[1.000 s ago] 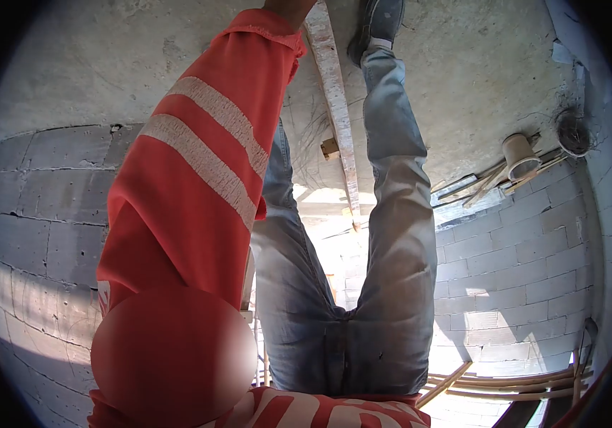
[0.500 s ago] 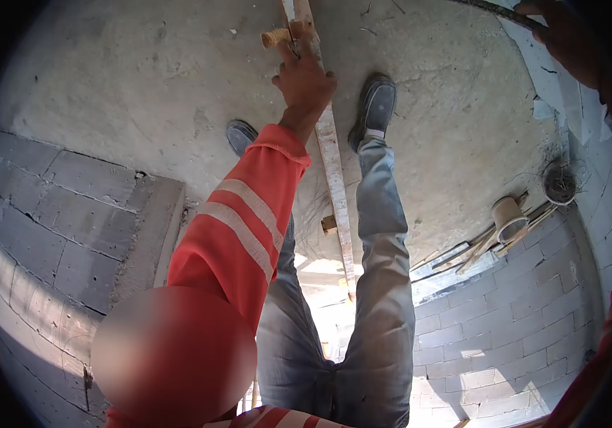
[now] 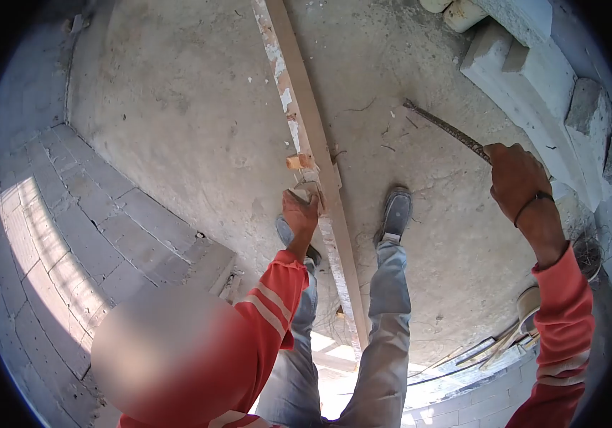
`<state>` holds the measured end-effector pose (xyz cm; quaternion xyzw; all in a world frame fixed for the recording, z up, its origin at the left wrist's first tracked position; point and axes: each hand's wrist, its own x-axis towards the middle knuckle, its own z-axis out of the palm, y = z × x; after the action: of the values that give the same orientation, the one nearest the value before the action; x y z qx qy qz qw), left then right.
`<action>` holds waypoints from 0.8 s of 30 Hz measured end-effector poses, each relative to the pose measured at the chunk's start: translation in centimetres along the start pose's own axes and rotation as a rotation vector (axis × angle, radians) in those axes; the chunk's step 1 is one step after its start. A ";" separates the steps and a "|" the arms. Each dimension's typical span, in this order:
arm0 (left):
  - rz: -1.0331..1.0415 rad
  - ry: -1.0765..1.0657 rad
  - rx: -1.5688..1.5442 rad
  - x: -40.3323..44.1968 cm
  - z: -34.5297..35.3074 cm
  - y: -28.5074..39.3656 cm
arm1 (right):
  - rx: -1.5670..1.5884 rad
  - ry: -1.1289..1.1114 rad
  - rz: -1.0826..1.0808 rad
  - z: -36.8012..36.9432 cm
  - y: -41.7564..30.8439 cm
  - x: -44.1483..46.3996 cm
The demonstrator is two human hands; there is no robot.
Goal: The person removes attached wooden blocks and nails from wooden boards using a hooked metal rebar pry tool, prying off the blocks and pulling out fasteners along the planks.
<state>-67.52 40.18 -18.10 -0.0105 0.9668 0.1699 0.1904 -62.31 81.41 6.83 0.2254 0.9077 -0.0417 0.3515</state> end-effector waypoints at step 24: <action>-0.465 -0.340 -0.478 9.7 -1.1 -9.1 | 0.066 -0.026 -0.078 -1.2 -0.3 3.3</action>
<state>-76.13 31.69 -23.72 -0.2454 0.8263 0.3425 0.3738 -65.31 82.62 5.55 0.2007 0.9093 -0.0880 0.3538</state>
